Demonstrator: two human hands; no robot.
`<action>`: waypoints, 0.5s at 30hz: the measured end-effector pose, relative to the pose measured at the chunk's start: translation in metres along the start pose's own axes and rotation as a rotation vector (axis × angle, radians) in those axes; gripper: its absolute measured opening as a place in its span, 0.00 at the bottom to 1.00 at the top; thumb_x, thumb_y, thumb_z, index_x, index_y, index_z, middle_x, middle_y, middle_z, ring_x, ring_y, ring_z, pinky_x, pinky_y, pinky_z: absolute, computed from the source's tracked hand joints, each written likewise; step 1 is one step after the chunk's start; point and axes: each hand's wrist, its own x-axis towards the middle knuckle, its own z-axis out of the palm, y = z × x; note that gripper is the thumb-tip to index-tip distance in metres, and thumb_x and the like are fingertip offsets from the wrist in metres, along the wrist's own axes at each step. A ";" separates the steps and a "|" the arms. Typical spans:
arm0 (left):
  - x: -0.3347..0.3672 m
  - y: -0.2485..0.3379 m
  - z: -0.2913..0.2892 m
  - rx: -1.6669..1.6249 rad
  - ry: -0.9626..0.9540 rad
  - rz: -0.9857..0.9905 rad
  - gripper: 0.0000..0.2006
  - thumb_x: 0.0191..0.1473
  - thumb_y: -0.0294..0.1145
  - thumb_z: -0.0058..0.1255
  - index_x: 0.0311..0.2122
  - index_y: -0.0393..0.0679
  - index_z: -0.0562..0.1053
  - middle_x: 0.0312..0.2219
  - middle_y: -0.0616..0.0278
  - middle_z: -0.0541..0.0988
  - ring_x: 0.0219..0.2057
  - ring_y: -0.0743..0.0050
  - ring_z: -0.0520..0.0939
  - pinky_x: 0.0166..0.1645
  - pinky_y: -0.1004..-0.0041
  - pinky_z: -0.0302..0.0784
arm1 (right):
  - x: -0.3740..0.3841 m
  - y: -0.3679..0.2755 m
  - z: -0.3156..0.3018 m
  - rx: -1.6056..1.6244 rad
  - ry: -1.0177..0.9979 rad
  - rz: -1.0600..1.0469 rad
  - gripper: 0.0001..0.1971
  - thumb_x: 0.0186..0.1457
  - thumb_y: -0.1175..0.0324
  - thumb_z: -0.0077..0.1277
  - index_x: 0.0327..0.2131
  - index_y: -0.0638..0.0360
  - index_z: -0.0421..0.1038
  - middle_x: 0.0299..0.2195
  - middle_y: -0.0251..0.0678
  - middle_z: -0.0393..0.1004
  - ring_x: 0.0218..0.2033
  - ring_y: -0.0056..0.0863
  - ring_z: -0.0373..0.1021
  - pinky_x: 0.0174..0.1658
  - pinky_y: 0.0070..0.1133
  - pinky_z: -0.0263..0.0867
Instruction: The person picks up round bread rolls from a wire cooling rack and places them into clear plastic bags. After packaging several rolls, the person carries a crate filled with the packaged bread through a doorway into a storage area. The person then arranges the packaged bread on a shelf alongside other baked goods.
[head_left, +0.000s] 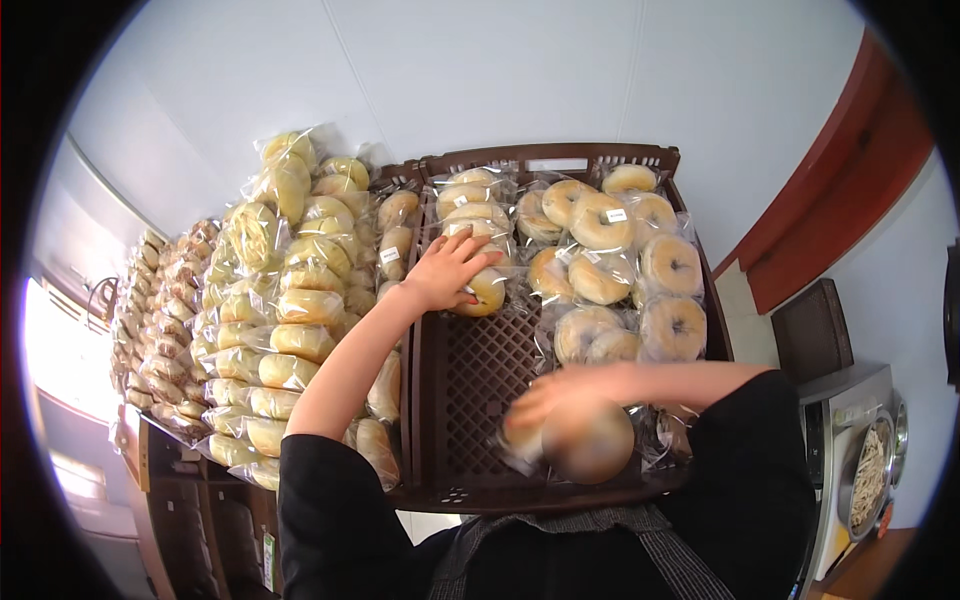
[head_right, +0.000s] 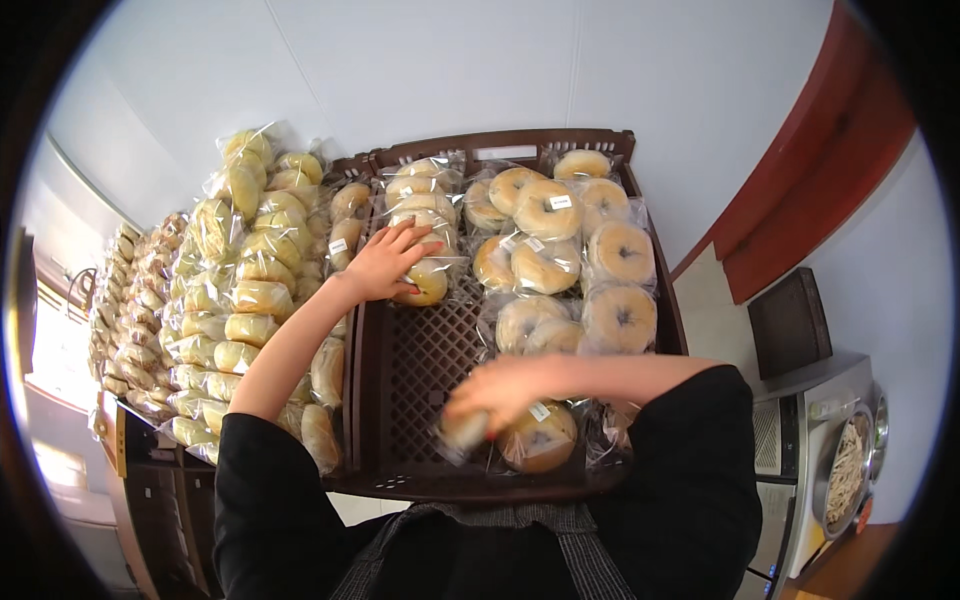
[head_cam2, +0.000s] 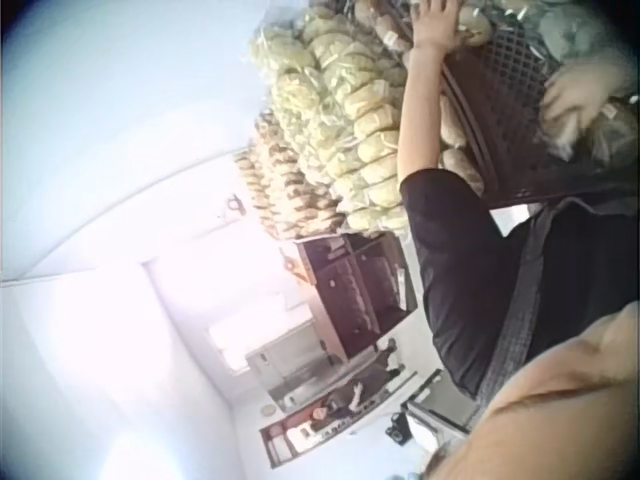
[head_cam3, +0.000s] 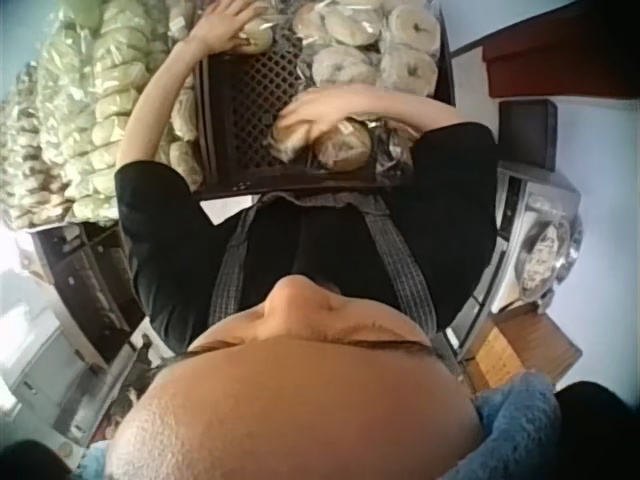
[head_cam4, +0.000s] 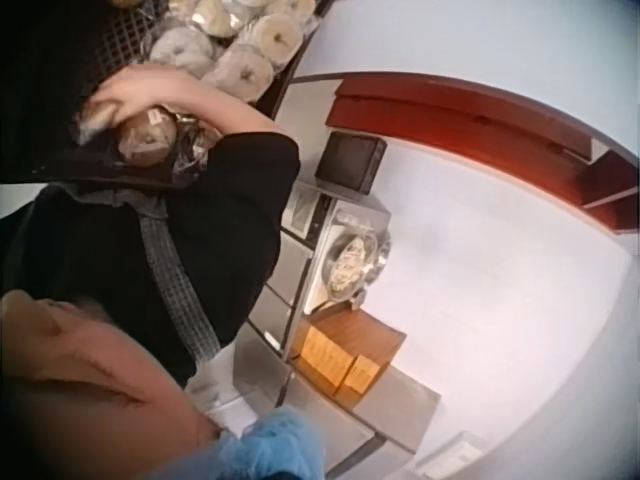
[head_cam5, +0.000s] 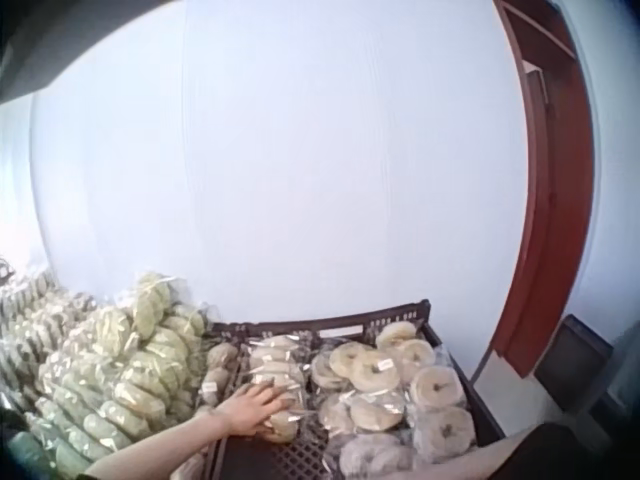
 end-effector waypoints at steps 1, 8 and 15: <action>0.001 0.005 -0.008 0.002 -0.042 -0.030 0.39 0.39 0.46 0.57 0.56 0.58 0.52 0.56 0.61 0.53 0.59 0.58 0.49 0.59 0.54 0.49 | 0.010 0.024 0.001 0.248 0.124 0.007 0.24 0.40 0.50 0.54 0.40 0.51 0.67 0.30 0.44 0.73 0.30 0.41 0.71 0.33 0.32 0.67; 0.008 0.031 -0.023 -0.353 -0.041 -0.107 0.43 0.43 0.57 0.50 0.58 0.48 0.47 0.57 0.55 0.51 0.60 0.58 0.48 0.59 0.51 0.42 | 0.058 0.127 -0.054 -0.341 0.730 0.449 0.19 0.44 0.52 0.52 0.27 0.60 0.72 0.21 0.45 0.72 0.27 0.41 0.70 0.32 0.29 0.67; -0.045 0.043 0.008 0.263 0.201 0.048 0.52 0.30 0.52 0.59 0.60 0.52 0.44 0.57 0.55 0.51 0.58 0.56 0.52 0.57 0.47 0.48 | -0.035 0.050 -0.093 -0.099 0.137 0.395 0.34 0.36 0.44 0.55 0.47 0.48 0.63 0.45 0.40 0.65 0.49 0.39 0.60 0.44 0.34 0.60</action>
